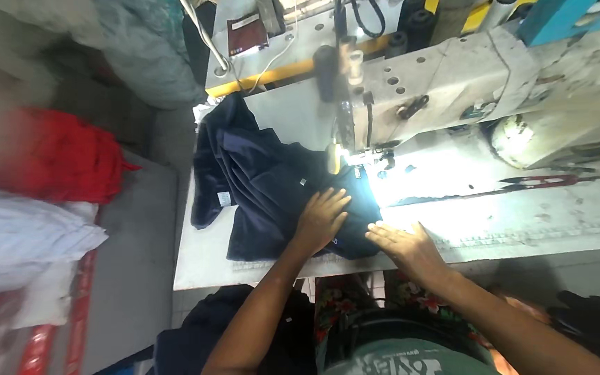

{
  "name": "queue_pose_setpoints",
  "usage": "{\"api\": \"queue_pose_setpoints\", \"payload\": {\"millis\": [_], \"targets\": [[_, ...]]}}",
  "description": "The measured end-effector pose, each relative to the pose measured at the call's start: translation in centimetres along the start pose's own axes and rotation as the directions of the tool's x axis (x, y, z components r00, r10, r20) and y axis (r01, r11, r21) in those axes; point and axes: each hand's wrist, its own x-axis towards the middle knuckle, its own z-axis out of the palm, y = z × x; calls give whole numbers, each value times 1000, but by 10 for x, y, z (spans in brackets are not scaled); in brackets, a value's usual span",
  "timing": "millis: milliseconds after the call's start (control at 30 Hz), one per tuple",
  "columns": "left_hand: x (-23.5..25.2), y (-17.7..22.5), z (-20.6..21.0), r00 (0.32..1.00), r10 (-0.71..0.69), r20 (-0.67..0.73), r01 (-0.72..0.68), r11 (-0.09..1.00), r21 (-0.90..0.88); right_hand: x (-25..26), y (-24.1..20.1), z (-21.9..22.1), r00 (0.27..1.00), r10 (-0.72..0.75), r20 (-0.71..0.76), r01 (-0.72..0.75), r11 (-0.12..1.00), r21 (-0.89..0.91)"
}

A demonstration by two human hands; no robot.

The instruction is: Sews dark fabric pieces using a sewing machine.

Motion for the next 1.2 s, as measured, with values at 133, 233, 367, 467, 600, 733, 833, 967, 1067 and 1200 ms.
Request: {"api": "queue_pose_setpoints", "payload": {"millis": [133, 233, 367, 467, 600, 733, 833, 967, 1067, 1200], "targets": [[4, -1, -3, 1000, -21, 8, 21, 1000, 2, 4, 2, 3, 1000, 11, -19, -11, 1000, 14], [8, -3, -5, 1000, -31, 7, 31, 1000, 6, 8, 5, 4, 1000, 18, -19, -18, 1000, 7], [16, -8, -4, 999, -48, 10, 48, 999, -11, 14, 12, 7, 1000, -1, -14, 1, 1000, 4], [21, -16, -2, 999, -46, 10, 46, 999, 0, 19, 17, 8, 1000, -16, -16, 16, 1000, 6], [29, -23, -2, 999, -45, 8, 45, 999, 12, 26, 21, 10, 1000, -23, -12, 23, 1000, -4], [35, -33, -2, 999, -45, 8, 45, 999, 22, 33, 24, 11, 1000, -20, -8, 20, 1000, 3], [40, -38, -2, 999, -43, -9, 43, 999, 29, 39, 26, 12, 1000, -6, 15, 6, 1000, -18], [47, -42, -4, 997, -79, 16, 79, 996, 36, 48, 29, 11, 1000, -10, 4, 10, 1000, -24], [53, -44, -6, 996, -90, 21, 90, 995, 38, 52, 32, 12, 1000, -5, -5, 5, 1000, 2], [60, -46, -9, 995, -96, 10, 95, 995, 17, 58, 37, 14, 1000, 10, -8, -10, 999, 35]]}}
